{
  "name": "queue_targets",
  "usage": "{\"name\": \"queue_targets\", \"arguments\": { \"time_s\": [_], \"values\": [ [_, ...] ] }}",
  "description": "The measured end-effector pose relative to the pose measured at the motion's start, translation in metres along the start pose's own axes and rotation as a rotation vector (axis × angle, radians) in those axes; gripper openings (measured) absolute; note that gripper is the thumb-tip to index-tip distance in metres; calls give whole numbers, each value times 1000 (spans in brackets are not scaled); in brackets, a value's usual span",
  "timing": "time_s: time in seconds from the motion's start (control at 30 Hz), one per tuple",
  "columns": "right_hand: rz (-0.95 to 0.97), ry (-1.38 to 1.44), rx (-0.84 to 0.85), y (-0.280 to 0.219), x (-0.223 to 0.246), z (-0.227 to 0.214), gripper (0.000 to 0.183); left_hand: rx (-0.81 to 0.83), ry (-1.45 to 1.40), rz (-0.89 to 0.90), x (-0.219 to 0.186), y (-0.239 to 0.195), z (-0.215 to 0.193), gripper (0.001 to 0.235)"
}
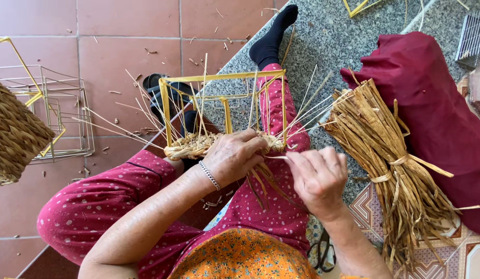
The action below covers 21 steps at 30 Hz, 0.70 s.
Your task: The person weaves dried plant fibers into a yellow metal basket frame. They use a metal tool to press and tighten the woven material, then continue weaving by hand, threading fibers through the frame to build up the basket's structure.
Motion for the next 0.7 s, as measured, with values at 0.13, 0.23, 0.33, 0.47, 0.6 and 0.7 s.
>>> {"name": "queue_targets", "arguments": {
  "time_s": [0.13, 0.23, 0.33, 0.47, 0.6, 0.7],
  "values": [
    [-116, 29, -44, 51, 17, -1, 17, -42, -36, -34, 5, 5, 1, 22],
    [-166, 10, -53, 78, 26, 2, 17, -52, -64, -105, 19, 11, 5, 16],
    [-182, -106, -222, 78, 34, -14, 20, -33, -75, -184, 34, 19, 9, 14],
    [-185, -161, -538, 33, 45, -47, 20, 78, -94, -317, 45, 25, 23, 12],
    [-41, 401, -112, -1, 44, -7, 41, -5, -123, -250, 38, 32, 14, 14],
    [78, 291, 142, -24, 53, 41, 55, 110, -145, -383, 44, 33, 17, 13]
  ]
}}
Point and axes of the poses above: each hand's wrist, its own y-axis towards the middle knuckle, its own z-axis out of the palm, x = y × z, the point moved 7 cm from there along y, towards the middle knuckle, and after that the axes turned 3 degrees about -x, right-handed, at the moved point
